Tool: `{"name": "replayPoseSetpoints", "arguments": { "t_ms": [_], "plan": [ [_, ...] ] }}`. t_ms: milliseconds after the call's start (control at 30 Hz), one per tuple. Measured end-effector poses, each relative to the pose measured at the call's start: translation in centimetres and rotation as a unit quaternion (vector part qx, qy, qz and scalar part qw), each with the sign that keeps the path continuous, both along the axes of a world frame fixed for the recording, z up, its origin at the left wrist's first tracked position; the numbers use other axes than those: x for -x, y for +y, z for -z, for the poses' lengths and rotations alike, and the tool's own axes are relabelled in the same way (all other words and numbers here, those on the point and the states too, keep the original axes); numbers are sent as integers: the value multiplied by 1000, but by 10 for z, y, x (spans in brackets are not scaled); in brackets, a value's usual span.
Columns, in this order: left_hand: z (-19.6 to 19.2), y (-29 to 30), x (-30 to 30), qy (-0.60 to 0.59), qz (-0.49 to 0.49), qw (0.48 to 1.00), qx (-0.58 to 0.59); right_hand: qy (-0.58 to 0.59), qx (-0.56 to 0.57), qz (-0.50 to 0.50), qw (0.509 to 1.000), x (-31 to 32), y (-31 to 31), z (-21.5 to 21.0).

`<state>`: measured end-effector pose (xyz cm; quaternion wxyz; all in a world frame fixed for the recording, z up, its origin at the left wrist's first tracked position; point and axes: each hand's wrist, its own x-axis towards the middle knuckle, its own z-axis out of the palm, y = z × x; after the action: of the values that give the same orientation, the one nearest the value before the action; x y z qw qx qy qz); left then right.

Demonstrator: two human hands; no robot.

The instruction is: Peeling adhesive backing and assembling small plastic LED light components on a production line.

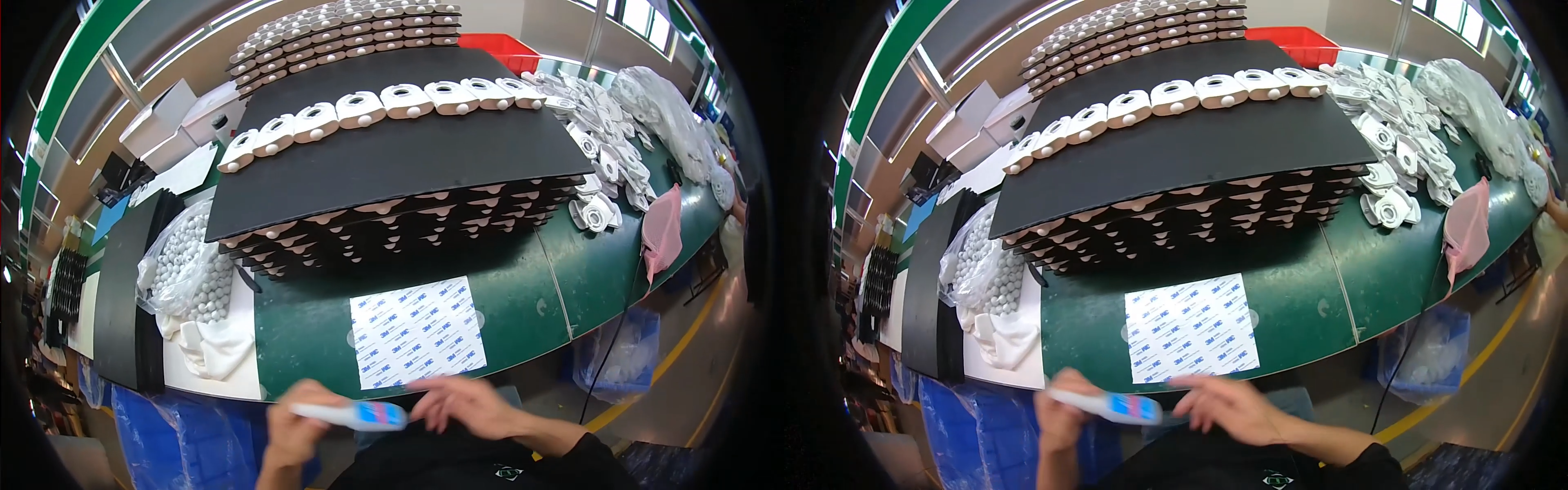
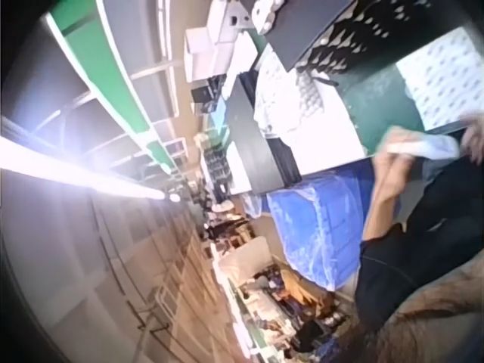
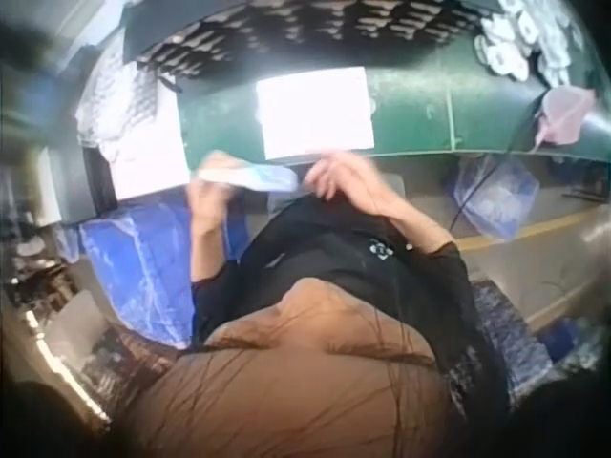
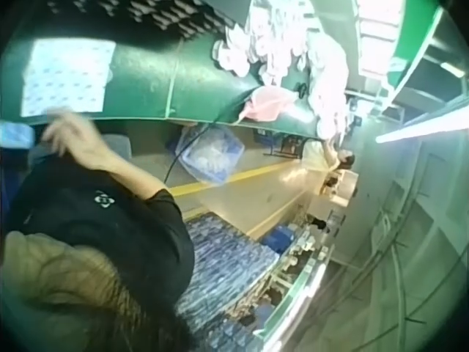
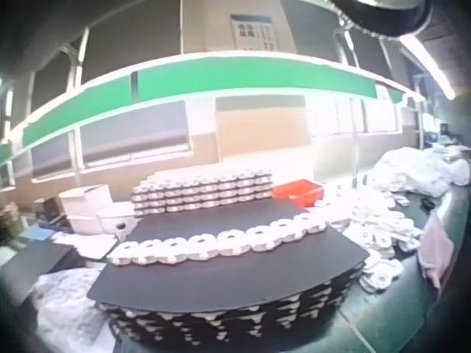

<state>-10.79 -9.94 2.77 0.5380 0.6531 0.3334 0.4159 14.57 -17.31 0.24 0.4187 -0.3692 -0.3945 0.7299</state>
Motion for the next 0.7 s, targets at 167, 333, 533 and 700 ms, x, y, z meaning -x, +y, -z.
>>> {"name": "replayPoseSetpoints", "arguments": {
  "t_ms": [167, 333, 533, 700],
  "plan": [
    [17, -7, -41, -24, 116, 993, 8, 266, 299, -41, 916, 25, -9, 28],
    [42, -24, -63, -63, -63, 996, 17, -134, -172, 243, 945, 23, 3, 17],
    [34, -13, -86, -278, -192, 912, 234, -321, -505, 278, 751, -1, 44, 16],
    [38, 24, -46, -240, -351, 905, 2, -339, -517, 341, 708, -31, 51, 26]
  ]
}}
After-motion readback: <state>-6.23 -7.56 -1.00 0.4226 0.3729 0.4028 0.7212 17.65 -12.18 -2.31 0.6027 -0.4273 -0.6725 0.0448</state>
